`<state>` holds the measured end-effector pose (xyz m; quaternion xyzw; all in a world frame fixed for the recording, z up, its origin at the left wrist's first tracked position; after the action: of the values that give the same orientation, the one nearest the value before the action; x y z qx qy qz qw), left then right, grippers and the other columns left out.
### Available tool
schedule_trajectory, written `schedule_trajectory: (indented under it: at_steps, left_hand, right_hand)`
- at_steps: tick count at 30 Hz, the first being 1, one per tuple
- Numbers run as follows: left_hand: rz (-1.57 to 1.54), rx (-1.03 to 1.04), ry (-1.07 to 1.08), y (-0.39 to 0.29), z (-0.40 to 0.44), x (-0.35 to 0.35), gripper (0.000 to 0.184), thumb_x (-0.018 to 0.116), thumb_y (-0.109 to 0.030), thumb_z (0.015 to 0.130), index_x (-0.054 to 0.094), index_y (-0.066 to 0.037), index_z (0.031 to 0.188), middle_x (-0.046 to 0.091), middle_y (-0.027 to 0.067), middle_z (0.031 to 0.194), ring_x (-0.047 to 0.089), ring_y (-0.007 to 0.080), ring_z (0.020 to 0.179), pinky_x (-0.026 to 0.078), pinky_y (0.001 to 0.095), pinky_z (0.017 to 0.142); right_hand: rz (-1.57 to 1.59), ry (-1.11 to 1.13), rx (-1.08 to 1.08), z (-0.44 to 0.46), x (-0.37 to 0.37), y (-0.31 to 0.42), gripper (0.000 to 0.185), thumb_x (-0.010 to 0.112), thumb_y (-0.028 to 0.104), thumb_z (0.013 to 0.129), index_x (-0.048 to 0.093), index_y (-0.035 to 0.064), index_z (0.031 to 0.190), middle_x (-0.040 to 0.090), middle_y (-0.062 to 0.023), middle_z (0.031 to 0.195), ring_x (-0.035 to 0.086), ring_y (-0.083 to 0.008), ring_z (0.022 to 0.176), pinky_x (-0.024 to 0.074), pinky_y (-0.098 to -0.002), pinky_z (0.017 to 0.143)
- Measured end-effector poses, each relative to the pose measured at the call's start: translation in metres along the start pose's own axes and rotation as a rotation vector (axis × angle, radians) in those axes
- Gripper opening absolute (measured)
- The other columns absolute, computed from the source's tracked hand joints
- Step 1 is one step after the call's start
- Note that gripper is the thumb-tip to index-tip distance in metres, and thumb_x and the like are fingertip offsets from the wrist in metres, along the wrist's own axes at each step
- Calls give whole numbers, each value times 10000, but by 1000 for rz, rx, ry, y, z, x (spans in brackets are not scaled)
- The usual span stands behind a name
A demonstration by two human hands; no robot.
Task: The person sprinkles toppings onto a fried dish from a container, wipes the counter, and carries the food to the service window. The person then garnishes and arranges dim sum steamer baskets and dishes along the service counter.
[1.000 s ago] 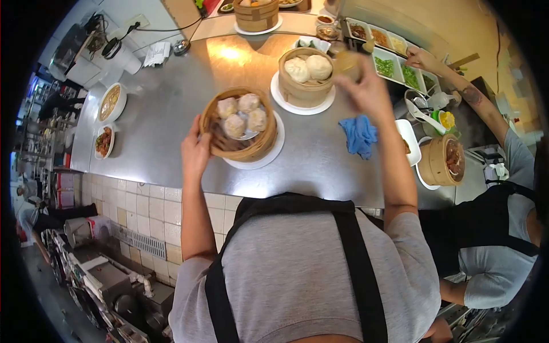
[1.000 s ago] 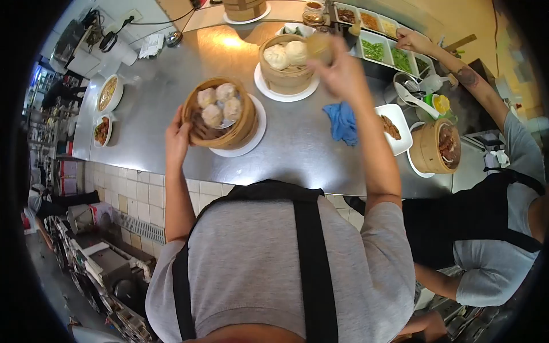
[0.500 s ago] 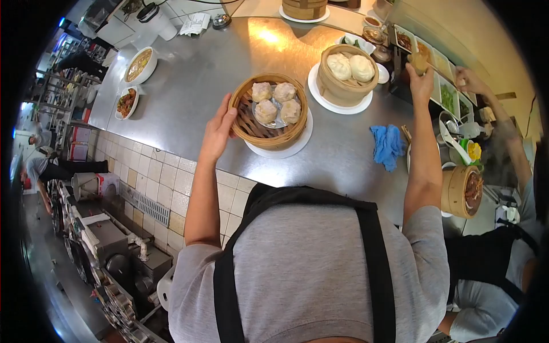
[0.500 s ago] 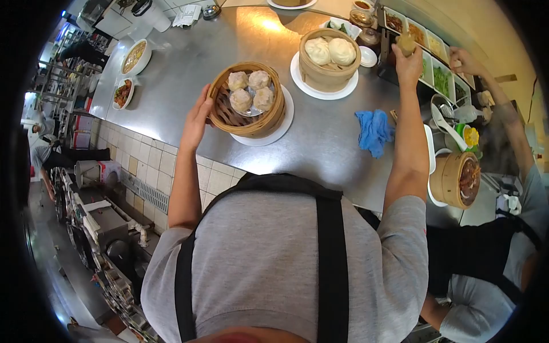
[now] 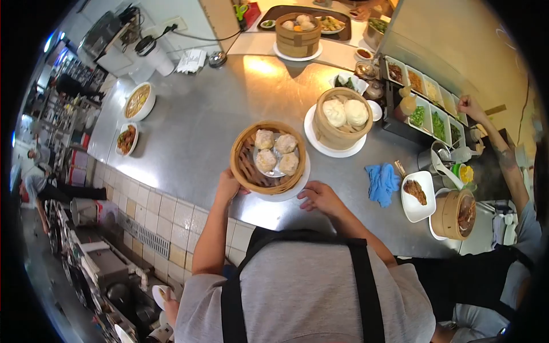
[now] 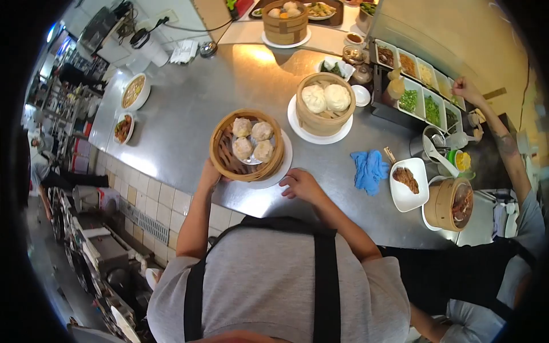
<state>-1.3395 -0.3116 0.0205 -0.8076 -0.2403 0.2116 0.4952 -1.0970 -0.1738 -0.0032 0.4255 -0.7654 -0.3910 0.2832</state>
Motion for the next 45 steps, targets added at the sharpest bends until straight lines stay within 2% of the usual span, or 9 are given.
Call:
schedule_trajectory:
  at_steps: [6,12,16,23,28,32,38,41,45]
  left_hand:
    - [-64,-44,-45,-5,71,-37,261,492,-95,891,509,22,1124,655,137,733,647,187,525,548,270,436]
    - [-174,-13,-128,-42,183,-62,441,436,-34,914,344,-36,1346,647,183,824,668,259,612,588,331,497]
    - [-403,-12,-113,-56,277,-67,414,421,-7,915,377,-49,1324,611,219,1001,670,310,774,617,368,612]
    - [-389,46,-214,-98,392,-44,270,502,-167,938,514,37,1114,628,185,952,671,296,770,619,339,625]
    - [-606,86,35,-94,438,-38,235,471,-101,935,518,81,1075,620,185,977,638,329,928,577,403,833]
    - [-677,104,70,-84,396,-34,286,471,-75,928,463,26,1194,586,199,1091,600,320,1027,528,394,896]
    - [-361,243,159,-38,210,38,312,532,-86,918,488,4,1214,615,91,851,585,146,707,517,270,644]
    - [-235,163,177,-22,98,94,222,552,-68,908,576,-25,1124,620,57,809,549,93,614,468,226,536]
    - [-36,189,497,-11,11,199,193,569,-67,900,598,-36,1088,623,34,790,544,83,623,432,202,534]
  right_hand:
    - [324,31,-175,79,8,45,364,494,175,953,476,54,1296,600,-84,1103,625,-179,942,513,-296,788]
    - [-8,-63,-532,91,14,82,341,524,111,924,503,70,1262,500,-53,1238,521,-124,1022,466,-288,844]
    - [1,-190,-427,31,-11,61,201,522,171,943,640,13,907,627,-50,830,575,-108,732,487,-279,690]
    - [202,-1110,-267,-150,-95,-31,355,554,290,936,576,63,663,525,23,595,469,-56,507,380,-235,453]
    - [115,-1821,-153,-249,-156,-71,232,496,264,943,576,49,973,535,-19,637,491,-96,463,416,-251,395]
    - [354,-1609,-13,-246,-194,-66,342,493,274,927,503,23,1159,572,-63,728,519,-115,454,444,-251,360]
    - [268,-1305,56,-250,-226,-65,350,507,279,903,543,31,1147,586,-62,639,557,-116,462,430,-233,349]
    - [-207,-1087,554,-280,-220,-38,297,558,248,872,596,35,1076,588,-74,584,608,-177,519,490,-292,435]
    - [-942,-1212,-11,-270,-225,9,313,660,239,789,630,73,1052,638,-126,888,634,-291,799,511,-377,718]
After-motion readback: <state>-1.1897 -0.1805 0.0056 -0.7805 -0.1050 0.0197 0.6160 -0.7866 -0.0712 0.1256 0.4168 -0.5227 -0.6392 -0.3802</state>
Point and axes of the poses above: each hand's wrist, its own z-axis towards the middle knuckle, its own x-axis out of the palm, y = z × x, the point moved 5 cm from there along z, towards the middle knuckle
